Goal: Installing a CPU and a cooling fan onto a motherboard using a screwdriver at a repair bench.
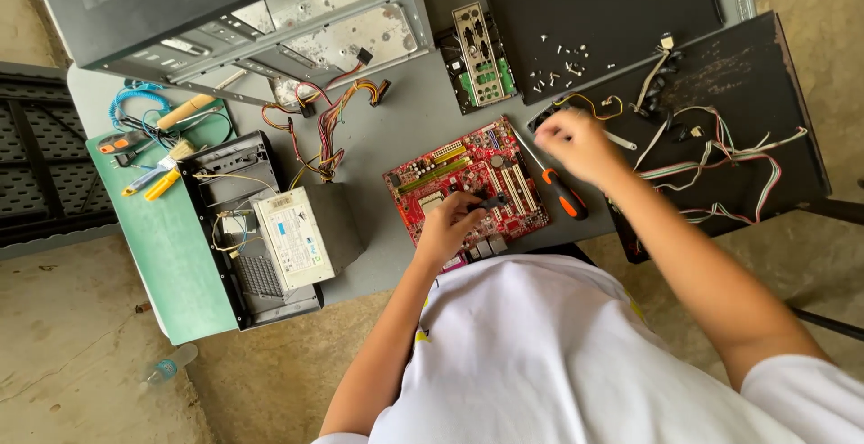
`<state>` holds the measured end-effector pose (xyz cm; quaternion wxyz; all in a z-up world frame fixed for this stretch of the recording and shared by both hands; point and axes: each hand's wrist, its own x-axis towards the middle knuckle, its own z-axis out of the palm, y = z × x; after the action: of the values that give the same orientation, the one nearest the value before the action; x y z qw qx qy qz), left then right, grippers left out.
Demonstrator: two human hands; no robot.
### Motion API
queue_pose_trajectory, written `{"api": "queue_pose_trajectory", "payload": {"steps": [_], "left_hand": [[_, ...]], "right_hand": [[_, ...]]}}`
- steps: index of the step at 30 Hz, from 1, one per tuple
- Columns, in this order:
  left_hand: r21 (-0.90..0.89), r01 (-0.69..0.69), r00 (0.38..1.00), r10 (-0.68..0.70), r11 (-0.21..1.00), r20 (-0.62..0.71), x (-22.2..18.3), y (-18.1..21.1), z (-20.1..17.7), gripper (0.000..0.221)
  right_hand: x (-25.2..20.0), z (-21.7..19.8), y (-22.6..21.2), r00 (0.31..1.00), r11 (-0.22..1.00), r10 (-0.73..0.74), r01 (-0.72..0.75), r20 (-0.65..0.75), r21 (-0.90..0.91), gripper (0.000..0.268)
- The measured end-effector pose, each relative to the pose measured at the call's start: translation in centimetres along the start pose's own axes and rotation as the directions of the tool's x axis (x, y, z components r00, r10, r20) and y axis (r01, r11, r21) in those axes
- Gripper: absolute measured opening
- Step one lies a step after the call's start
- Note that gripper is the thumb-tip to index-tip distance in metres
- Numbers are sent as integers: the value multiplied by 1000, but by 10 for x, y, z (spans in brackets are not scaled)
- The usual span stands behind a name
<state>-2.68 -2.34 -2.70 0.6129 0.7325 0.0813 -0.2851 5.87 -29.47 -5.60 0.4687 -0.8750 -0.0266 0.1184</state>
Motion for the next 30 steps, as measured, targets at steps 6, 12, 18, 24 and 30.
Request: {"api": "queue_pose_trajectory", "payload": {"steps": [6,12,18,24,30], "left_hand": [[-337,120,972,-180,934,-152,8,-14,-18,28],[-553,169,905,-351,816,-240,2,-4,-41,24],[-665,143,892,-386,733,-234,10,-27,-56,16],[-617,159,958,-273,770,-93,32,-27,-43,45],[-597,208,973,-101,775,208,49,38,-17,31]], "right_hand": [[116,-64,116,994,855,-63,5,-94,-519,11],[128,-70,76,953,795,277,-157,121,-585,28],[125,-64,86,954,773,297,-222,31,-594,26],[115,-51,80,983,720,170,-80,63,-690,18],[124,-33,106,997,655,79,-44,10,-755,19]]}}
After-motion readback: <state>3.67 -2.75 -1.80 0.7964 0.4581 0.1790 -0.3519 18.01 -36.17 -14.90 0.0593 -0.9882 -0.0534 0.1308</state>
